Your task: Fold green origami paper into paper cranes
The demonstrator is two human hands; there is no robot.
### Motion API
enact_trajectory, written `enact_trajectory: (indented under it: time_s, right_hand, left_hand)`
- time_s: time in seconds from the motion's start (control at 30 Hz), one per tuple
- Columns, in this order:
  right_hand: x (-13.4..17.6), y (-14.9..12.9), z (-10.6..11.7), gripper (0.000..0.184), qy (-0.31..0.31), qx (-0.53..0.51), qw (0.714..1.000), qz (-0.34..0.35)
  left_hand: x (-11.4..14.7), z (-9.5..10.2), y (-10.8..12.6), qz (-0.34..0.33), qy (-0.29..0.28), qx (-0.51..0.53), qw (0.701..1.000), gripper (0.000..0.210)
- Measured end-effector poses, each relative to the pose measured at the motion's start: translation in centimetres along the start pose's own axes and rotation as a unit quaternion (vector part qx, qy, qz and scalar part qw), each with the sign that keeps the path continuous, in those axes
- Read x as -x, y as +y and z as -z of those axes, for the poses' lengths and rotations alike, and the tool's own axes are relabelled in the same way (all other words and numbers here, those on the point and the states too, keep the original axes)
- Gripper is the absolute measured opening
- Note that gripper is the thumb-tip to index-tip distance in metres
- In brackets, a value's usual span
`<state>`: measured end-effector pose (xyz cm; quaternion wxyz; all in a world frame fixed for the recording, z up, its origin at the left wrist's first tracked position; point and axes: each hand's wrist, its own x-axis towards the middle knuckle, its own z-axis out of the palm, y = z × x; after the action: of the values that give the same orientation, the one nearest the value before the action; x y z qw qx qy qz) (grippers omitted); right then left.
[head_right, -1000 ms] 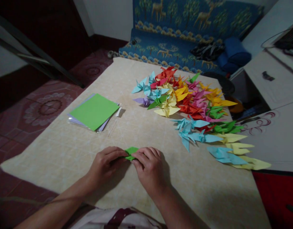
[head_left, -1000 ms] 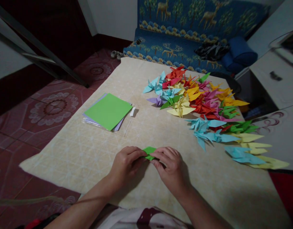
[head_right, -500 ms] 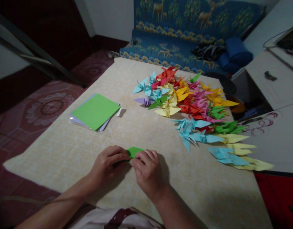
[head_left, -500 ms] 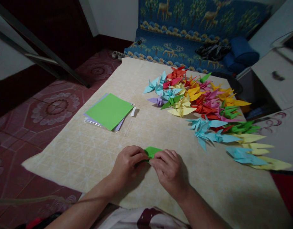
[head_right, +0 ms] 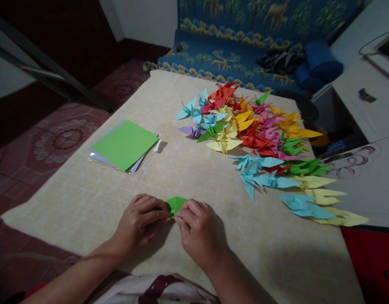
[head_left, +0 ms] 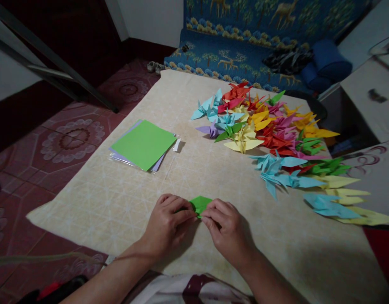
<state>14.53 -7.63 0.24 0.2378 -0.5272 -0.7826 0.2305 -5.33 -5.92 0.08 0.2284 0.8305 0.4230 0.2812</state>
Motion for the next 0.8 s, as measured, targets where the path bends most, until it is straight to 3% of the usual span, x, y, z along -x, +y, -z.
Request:
enact_trajectory:
  time_s: [0.33,0.8]
  right_hand:
    - [-1.3,-0.8,0.6,0.013,-0.033,0.051,0.997,-0.05]
    - [-2.2,-1.7,0.4,0.013,-0.052,0.139,0.988,-0.037]
  left_hand:
    - [-0.4,-0.4,1.2,0.073,0.037,-0.01,0.997,0.014]
    - [-0.7,-1.0,1.2,0.107,0.014,-0.037,0.993,0.007]
